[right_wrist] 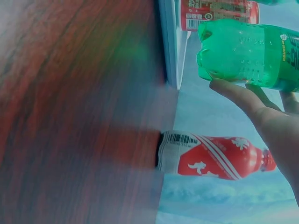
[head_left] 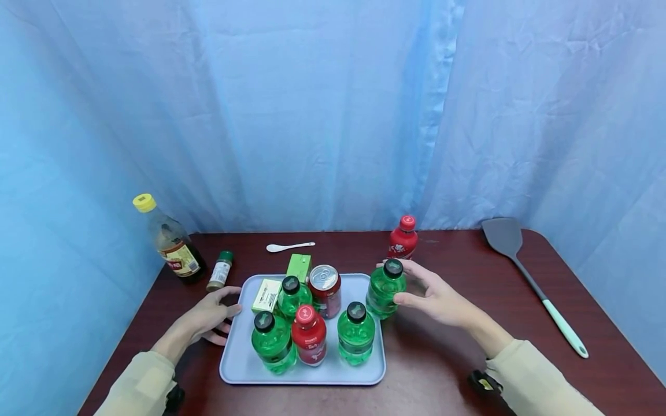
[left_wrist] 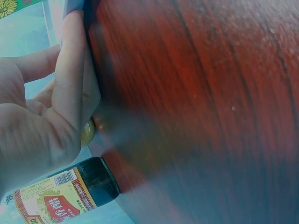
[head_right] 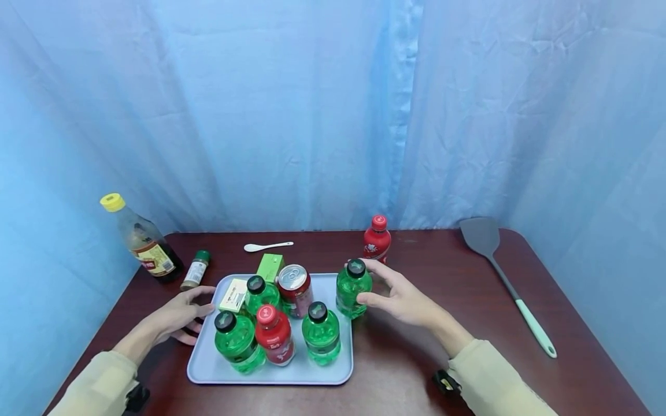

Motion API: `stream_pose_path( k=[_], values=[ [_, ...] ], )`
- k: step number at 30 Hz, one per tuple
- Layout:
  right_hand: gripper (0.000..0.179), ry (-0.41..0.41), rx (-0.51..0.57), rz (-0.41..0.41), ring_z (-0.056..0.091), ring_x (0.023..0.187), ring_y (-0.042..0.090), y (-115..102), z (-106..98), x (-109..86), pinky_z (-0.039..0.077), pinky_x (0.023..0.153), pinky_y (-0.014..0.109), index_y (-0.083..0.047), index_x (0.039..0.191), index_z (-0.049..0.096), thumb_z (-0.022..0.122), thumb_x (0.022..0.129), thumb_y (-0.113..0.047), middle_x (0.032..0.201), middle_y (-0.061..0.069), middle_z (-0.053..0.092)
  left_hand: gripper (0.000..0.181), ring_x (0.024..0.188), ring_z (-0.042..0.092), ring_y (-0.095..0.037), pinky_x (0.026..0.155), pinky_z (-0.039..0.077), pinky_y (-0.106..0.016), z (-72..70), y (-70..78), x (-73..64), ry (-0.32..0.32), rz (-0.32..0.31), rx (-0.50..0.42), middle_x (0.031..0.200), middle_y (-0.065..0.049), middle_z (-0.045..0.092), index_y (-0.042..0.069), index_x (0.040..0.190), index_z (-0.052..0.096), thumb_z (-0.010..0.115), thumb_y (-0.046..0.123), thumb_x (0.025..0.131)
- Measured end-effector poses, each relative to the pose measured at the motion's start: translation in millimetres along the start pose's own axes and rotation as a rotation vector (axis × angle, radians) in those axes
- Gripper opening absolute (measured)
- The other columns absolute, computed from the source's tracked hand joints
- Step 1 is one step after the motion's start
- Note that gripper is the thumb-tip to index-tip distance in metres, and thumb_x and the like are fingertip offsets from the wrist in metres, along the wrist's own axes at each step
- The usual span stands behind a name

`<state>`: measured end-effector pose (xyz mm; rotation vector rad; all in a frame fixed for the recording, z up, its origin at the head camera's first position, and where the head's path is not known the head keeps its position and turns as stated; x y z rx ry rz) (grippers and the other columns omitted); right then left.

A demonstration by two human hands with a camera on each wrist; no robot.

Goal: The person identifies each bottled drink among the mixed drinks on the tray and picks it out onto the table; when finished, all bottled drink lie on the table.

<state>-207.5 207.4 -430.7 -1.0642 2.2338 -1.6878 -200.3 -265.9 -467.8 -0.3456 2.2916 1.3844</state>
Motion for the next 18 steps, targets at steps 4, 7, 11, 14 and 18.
stream_pose_path(
  k=[4, 7, 11, 14, 18],
  values=[
    [0.063, 0.018, -0.013, 0.025, 0.051, 0.131, 0.021, -1, -7, -5.2, 0.054, 0.097, 0.036, -0.012, 0.152, 0.042, 0.068, 0.095, 0.0, 0.149, 0.007, 0.049, 0.051, 0.067, 0.061, -0.025, 0.054, 0.06, -0.043, -0.2, 0.2, -0.2, -0.009, 0.014, 0.008, 0.099, -0.016, 0.06, 0.015, 0.152, 0.039, 0.057, 0.017, 0.105],
    [0.062, 0.047, -0.053, 0.033, 0.051, 0.131, 0.019, 0, -15, -9.0, 0.054, 0.096, 0.035, -0.012, 0.151, 0.043, 0.068, 0.096, 0.0, 0.146, 0.007, 0.051, 0.052, 0.067, 0.061, -0.025, 0.054, 0.06, -0.043, -0.5, 0.5, -0.3, -0.016, 0.019, 0.011, 0.1, -0.016, 0.059, 0.014, 0.153, 0.038, 0.057, 0.018, 0.105],
    [0.061, 0.095, -0.097, 0.063, 0.051, 0.129, 0.014, 4, -28, -14.9, 0.054, 0.095, 0.032, -0.012, 0.151, 0.043, 0.067, 0.096, -0.001, 0.142, 0.007, 0.053, 0.052, 0.068, 0.061, -0.025, 0.055, 0.06, -0.043, -0.5, 0.0, 0.1, -0.018, 0.017, 0.01, 0.101, -0.016, 0.059, 0.014, 0.153, 0.038, 0.057, 0.018, 0.105],
    [0.06, 0.126, -0.114, 0.08, 0.052, 0.127, 0.013, 8, -40, -19.5, 0.055, 0.092, 0.031, -0.013, 0.151, 0.043, 0.066, 0.097, -0.001, 0.138, 0.008, 0.055, 0.051, 0.068, 0.062, -0.025, 0.055, 0.06, -0.044, -0.2, -0.6, 0.8, -0.015, 0.012, 0.005, 0.102, -0.017, 0.06, 0.015, 0.153, 0.039, 0.057, 0.017, 0.105],
    [0.058, 0.159, -0.117, 0.085, 0.055, 0.126, 0.012, 15, -58, -23.2, 0.057, 0.089, 0.03, -0.012, 0.151, 0.042, 0.064, 0.098, 0.0, 0.137, 0.009, 0.056, 0.05, 0.068, 0.063, -0.026, 0.055, 0.06, -0.044, 0.1, -0.6, 0.7, -0.012, 0.006, -0.003, 0.102, -0.017, 0.06, 0.016, 0.152, 0.04, 0.057, 0.016, 0.105]
  ],
)
Point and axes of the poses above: each hand's wrist, its own x-axis towards the middle knuckle, its own z-axis out of the palm, y = z × x, the point moved 1 cm from there along x, towards the middle knuckle
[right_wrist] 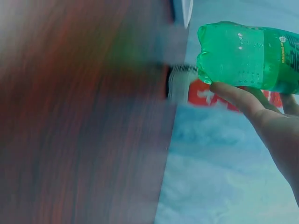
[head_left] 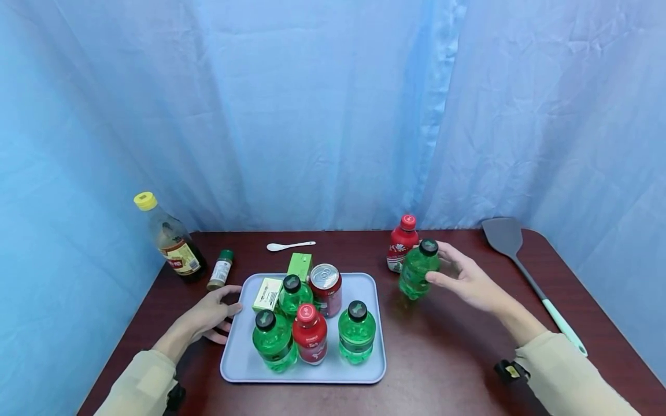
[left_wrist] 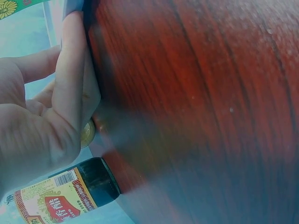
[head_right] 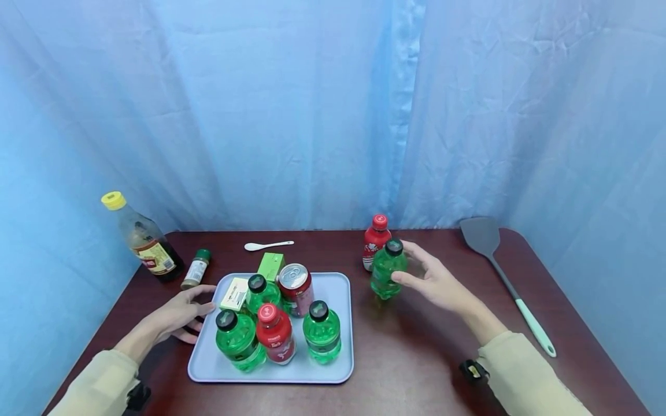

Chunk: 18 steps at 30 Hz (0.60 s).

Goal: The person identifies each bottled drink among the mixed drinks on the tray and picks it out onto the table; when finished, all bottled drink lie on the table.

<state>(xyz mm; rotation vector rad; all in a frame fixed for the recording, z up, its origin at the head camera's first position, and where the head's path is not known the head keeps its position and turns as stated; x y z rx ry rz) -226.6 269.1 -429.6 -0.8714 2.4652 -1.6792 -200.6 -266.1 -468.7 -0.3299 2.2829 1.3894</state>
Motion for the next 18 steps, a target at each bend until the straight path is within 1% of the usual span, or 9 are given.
stream_pose_path(
  k=[2, 5, 8, 12, 15, 18],
  values=[
    [0.058, 0.027, 0.009, 0.011, 0.056, 0.125, 0.011, 4, -8, 0.8, 0.058, 0.088, 0.032, -0.012, 0.151, 0.041, 0.063, 0.099, 0.0, 0.137, 0.009, 0.056, 0.051, 0.068, 0.063, -0.026, 0.056, 0.06, -0.044, -0.4, 0.4, -0.2, 0.0, 0.001, 0.0, 0.101, -0.017, 0.059, 0.015, 0.152, 0.04, 0.057, 0.016, 0.105],
    [0.059, 0.092, -0.002, 0.038, 0.059, 0.122, 0.009, 10, -19, 1.0, 0.059, 0.086, 0.032, -0.015, 0.153, 0.04, 0.063, 0.1, -0.002, 0.138, 0.009, 0.055, 0.051, 0.069, 0.063, -0.026, 0.056, 0.061, -0.044, -0.6, 0.5, -0.7, 0.001, 0.002, 0.003, 0.101, -0.017, 0.059, 0.015, 0.152, 0.04, 0.057, 0.016, 0.105],
    [0.061, 0.174, -0.036, 0.081, 0.058, 0.123, 0.006, 15, -27, 1.0, 0.057, 0.087, 0.027, -0.021, 0.156, 0.037, 0.063, 0.101, -0.009, 0.142, 0.01, 0.053, 0.05, 0.069, 0.063, -0.026, 0.056, 0.061, -0.044, -0.7, 0.1, -0.8, 0.009, 0.0, 0.004, 0.101, -0.017, 0.059, 0.015, 0.152, 0.041, 0.057, 0.016, 0.104],
    [0.063, 0.258, -0.058, 0.128, 0.056, 0.122, 0.0, 24, -35, 0.8, 0.056, 0.087, 0.023, -0.024, 0.159, 0.032, 0.062, 0.103, -0.016, 0.147, 0.014, 0.048, 0.05, 0.069, 0.063, -0.026, 0.056, 0.06, -0.044, -0.8, -0.7, 0.5, 0.011, -0.007, 0.005, 0.101, -0.017, 0.06, 0.016, 0.152, 0.041, 0.057, 0.017, 0.104],
    [0.064, 0.295, -0.065, 0.147, 0.057, 0.119, -0.002, 32, -40, 0.9, 0.056, 0.086, 0.022, -0.025, 0.159, 0.03, 0.061, 0.104, -0.018, 0.15, 0.015, 0.045, 0.05, 0.069, 0.064, -0.027, 0.056, 0.06, -0.044, -0.5, -0.8, 1.2, 0.009, -0.012, 0.002, 0.101, -0.017, 0.06, 0.016, 0.152, 0.041, 0.057, 0.017, 0.104],
    [0.065, 0.311, -0.093, 0.169, 0.056, 0.117, -0.003, 38, -44, 1.5, 0.056, 0.085, 0.02, -0.026, 0.16, 0.029, 0.061, 0.103, -0.021, 0.151, 0.015, 0.044, 0.05, 0.069, 0.064, -0.027, 0.056, 0.06, -0.044, -0.1, -1.0, 1.6, 0.01, -0.012, 0.001, 0.101, -0.017, 0.06, 0.017, 0.152, 0.041, 0.057, 0.016, 0.104]
  ],
)
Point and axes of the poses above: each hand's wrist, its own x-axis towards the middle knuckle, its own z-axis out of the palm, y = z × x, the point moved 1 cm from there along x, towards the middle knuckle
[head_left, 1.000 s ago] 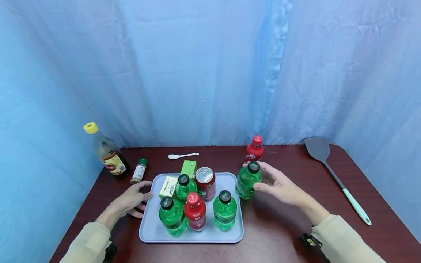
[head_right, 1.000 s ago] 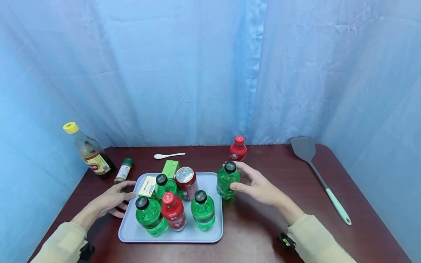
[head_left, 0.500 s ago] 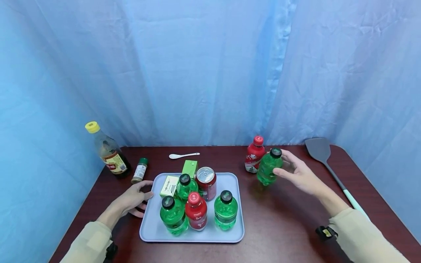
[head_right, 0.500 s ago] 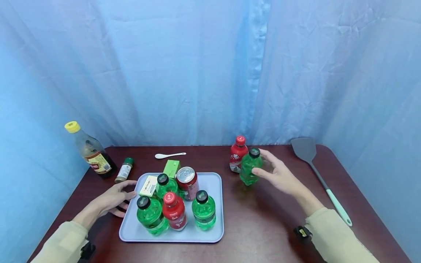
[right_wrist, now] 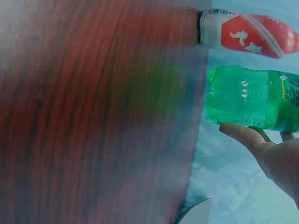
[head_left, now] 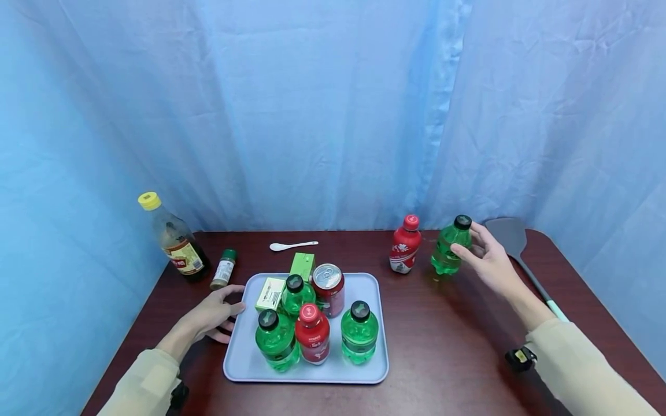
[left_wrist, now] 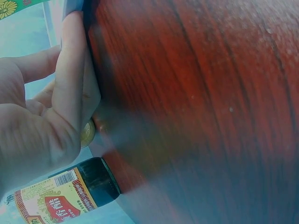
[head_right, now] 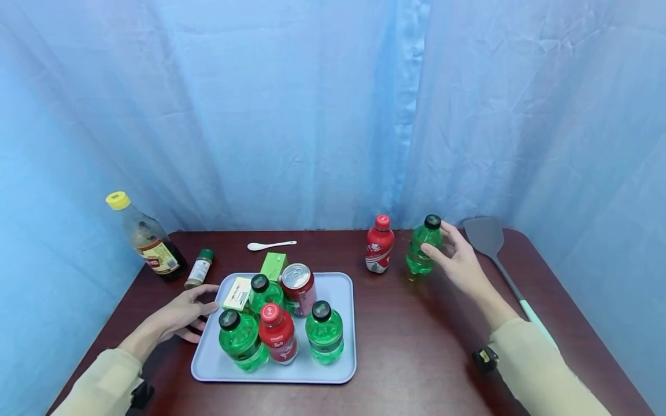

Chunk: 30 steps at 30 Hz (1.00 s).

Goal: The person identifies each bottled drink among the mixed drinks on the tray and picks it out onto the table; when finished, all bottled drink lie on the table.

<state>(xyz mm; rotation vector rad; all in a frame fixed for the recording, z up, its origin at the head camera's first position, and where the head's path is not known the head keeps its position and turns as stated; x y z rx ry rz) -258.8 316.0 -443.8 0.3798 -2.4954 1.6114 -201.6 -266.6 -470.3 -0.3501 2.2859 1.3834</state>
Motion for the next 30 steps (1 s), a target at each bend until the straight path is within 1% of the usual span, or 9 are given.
stream_pose_path(
  k=[5, 13, 18, 23, 26, 30],
  values=[
    [0.067, -0.001, -0.022, 0.024, 0.057, 0.114, -0.004, 6, -3, 4.1, 0.057, 0.084, 0.023, -0.025, 0.161, 0.027, 0.062, 0.103, -0.025, 0.151, 0.013, 0.044, 0.05, 0.069, 0.063, -0.027, 0.056, 0.06, -0.044, 0.0, 0.4, 0.0, 0.001, 0.005, 0.007, 0.1, -0.017, 0.059, 0.016, 0.152, 0.041, 0.058, 0.017, 0.104],
    [0.069, -0.011, 0.001, 0.05, 0.059, 0.112, -0.003, 13, -3, 8.8, 0.059, 0.082, 0.027, -0.025, 0.161, 0.025, 0.062, 0.103, -0.028, 0.152, 0.014, 0.042, 0.051, 0.069, 0.063, -0.026, 0.056, 0.061, -0.044, -0.4, 1.6, 0.3, -0.008, 0.007, 0.007, 0.1, -0.017, 0.059, 0.016, 0.152, 0.04, 0.058, 0.017, 0.104],
    [0.067, 0.0, 0.016, 0.049, 0.06, 0.111, -0.003, 15, -3, 9.9, 0.059, 0.081, 0.027, -0.024, 0.16, 0.028, 0.062, 0.103, -0.027, 0.15, 0.014, 0.043, 0.051, 0.07, 0.063, -0.026, 0.057, 0.061, -0.044, 0.3, 1.7, 0.2, -0.005, 0.005, 0.005, 0.103, -0.018, 0.059, 0.016, 0.152, 0.04, 0.057, 0.017, 0.104],
    [0.064, 0.014, 0.019, 0.034, 0.061, 0.11, -0.002, 17, -3, 9.9, 0.059, 0.08, 0.027, -0.025, 0.159, 0.03, 0.062, 0.103, -0.024, 0.148, 0.016, 0.045, 0.051, 0.069, 0.063, -0.026, 0.056, 0.061, -0.044, 0.9, 2.1, -1.5, 0.002, 0.008, 0.007, 0.102, -0.017, 0.059, 0.016, 0.152, 0.041, 0.058, 0.017, 0.104],
    [0.065, 0.006, 0.01, 0.037, 0.061, 0.11, -0.002, 18, -4, 9.9, 0.06, 0.081, 0.03, -0.025, 0.159, 0.03, 0.063, 0.103, -0.024, 0.148, 0.019, 0.044, 0.051, 0.067, 0.061, -0.025, 0.055, 0.06, -0.043, 0.8, 2.7, -2.0, 0.002, 0.012, 0.012, 0.1, -0.017, 0.059, 0.015, 0.152, 0.04, 0.058, 0.018, 0.104],
    [0.067, -0.035, 0.044, 0.071, 0.061, 0.11, 0.0, 18, -7, 11.7, 0.06, 0.083, 0.038, -0.026, 0.159, 0.03, 0.064, 0.102, -0.025, 0.148, 0.02, 0.042, 0.052, 0.066, 0.06, -0.024, 0.054, 0.06, -0.043, 0.5, 3.1, -1.8, 0.008, 0.01, 0.021, 0.1, -0.017, 0.058, 0.015, 0.153, 0.039, 0.058, 0.02, 0.105]
  ],
)
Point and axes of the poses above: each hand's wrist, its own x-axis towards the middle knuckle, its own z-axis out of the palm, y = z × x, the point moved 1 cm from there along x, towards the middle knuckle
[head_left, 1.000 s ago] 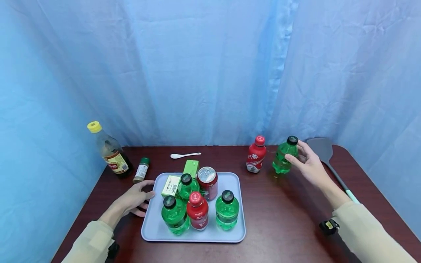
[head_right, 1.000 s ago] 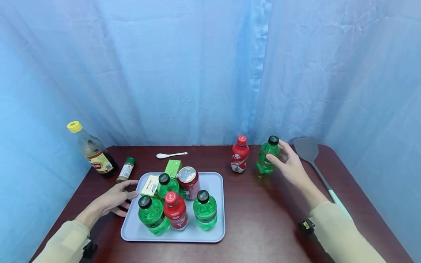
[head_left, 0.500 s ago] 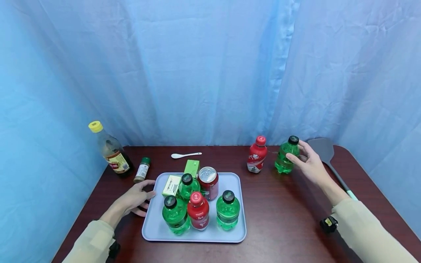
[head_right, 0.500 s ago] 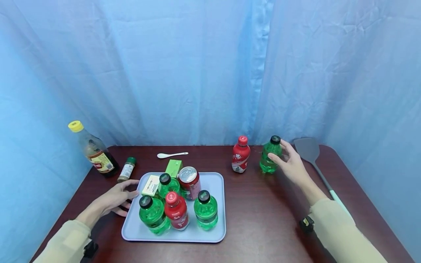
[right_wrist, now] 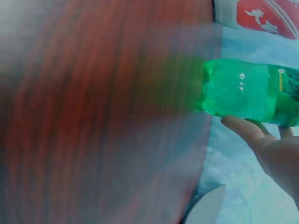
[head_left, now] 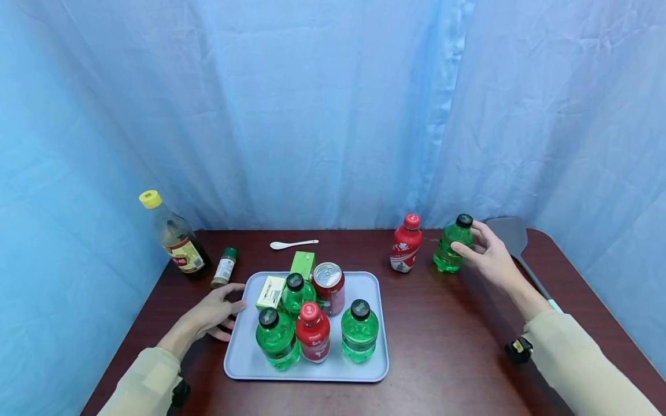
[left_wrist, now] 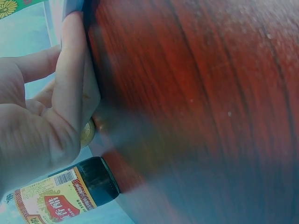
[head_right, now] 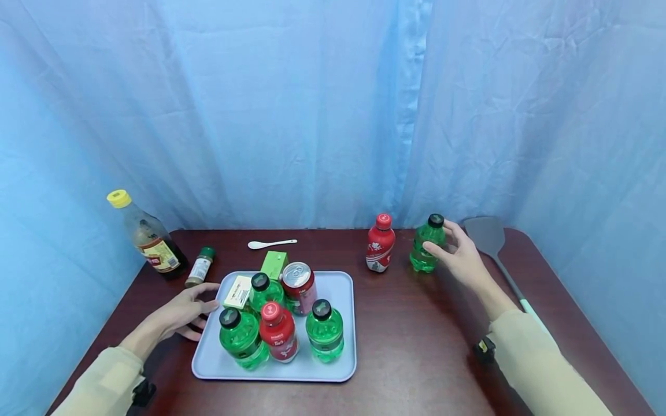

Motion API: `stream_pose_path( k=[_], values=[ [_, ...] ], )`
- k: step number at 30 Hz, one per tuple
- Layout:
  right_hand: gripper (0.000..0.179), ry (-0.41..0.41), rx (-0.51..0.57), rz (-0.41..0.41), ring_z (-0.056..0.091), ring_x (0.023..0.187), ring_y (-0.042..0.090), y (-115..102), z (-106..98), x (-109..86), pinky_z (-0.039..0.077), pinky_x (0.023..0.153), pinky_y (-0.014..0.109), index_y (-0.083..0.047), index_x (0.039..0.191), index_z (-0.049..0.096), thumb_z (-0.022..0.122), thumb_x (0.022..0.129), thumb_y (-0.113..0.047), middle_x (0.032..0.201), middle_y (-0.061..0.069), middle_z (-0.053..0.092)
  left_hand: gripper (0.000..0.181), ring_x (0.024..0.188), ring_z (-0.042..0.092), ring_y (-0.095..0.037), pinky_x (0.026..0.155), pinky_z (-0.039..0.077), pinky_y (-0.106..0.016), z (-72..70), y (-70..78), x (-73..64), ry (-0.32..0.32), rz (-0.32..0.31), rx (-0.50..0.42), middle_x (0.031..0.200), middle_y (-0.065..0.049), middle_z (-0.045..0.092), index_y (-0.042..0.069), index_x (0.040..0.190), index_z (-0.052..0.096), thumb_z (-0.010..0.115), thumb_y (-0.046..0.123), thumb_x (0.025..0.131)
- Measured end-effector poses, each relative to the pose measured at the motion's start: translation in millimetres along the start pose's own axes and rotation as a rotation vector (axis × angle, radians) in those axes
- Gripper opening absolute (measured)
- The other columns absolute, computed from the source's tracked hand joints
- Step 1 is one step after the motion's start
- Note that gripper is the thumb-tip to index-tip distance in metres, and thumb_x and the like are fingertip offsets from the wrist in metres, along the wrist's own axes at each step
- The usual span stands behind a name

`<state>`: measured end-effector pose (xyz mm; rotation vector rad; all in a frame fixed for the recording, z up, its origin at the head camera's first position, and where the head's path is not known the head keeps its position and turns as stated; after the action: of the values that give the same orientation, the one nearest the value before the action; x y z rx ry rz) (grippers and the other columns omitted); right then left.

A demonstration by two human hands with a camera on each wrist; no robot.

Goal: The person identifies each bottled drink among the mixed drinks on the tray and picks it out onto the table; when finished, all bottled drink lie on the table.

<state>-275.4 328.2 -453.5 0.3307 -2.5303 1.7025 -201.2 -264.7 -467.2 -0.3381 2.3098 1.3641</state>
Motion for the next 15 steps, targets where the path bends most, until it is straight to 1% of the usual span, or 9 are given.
stream_pose_path(
  k=[4, 9, 12, 15],
  values=[
    [0.067, -0.034, 0.061, 0.039, 0.06, 0.112, 0.002, -0.7, -4.3, 0.8, 0.059, 0.086, 0.045, -0.026, 0.158, 0.03, 0.065, 0.101, -0.024, 0.148, 0.017, 0.04, 0.051, 0.067, 0.061, -0.025, 0.055, 0.06, -0.043, 0.6, -0.2, 2.2, 0.0, 0.002, -0.002, 0.101, -0.017, 0.059, 0.015, 0.153, 0.04, 0.058, 0.02, 0.105],
    [0.069, -0.035, 0.089, 0.074, 0.06, 0.112, 0.0, 0.7, -2.3, -0.8, 0.058, 0.087, 0.047, -0.025, 0.158, 0.029, 0.067, 0.1, -0.025, 0.147, 0.015, 0.04, 0.051, 0.068, 0.063, -0.027, 0.056, 0.061, -0.044, 0.9, -2.6, 1.0, 0.0, -0.012, -0.009, 0.101, -0.017, 0.06, 0.017, 0.152, 0.041, 0.058, 0.018, 0.104],
    [0.07, -0.028, 0.087, 0.073, 0.061, 0.112, 0.001, 1.6, 0.1, -1.1, 0.058, 0.087, 0.046, -0.025, 0.159, 0.029, 0.067, 0.1, -0.026, 0.147, 0.016, 0.041, 0.051, 0.068, 0.063, -0.027, 0.056, 0.061, -0.044, 0.2, -3.6, 0.0, 0.001, -0.014, -0.01, 0.101, -0.017, 0.06, 0.016, 0.152, 0.041, 0.058, 0.018, 0.104],
    [0.07, -0.024, 0.079, 0.06, 0.059, 0.116, 0.004, 3.0, 0.3, -0.3, 0.058, 0.088, 0.045, -0.027, 0.16, 0.027, 0.066, 0.101, -0.027, 0.149, 0.017, 0.04, 0.051, 0.068, 0.063, -0.027, 0.055, 0.06, -0.044, 0.0, -3.7, 0.9, 0.0, 0.002, -0.018, 0.103, -0.018, 0.06, 0.015, 0.152, 0.04, 0.058, 0.018, 0.104]
  ],
)
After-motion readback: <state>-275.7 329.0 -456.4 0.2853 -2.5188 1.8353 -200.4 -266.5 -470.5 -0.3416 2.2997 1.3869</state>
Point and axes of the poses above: each hand's wrist, its own x-axis towards the middle knuckle, its own z-axis out of the palm, y = z × x, the point moved 1 cm from there along x, towards the middle knuckle
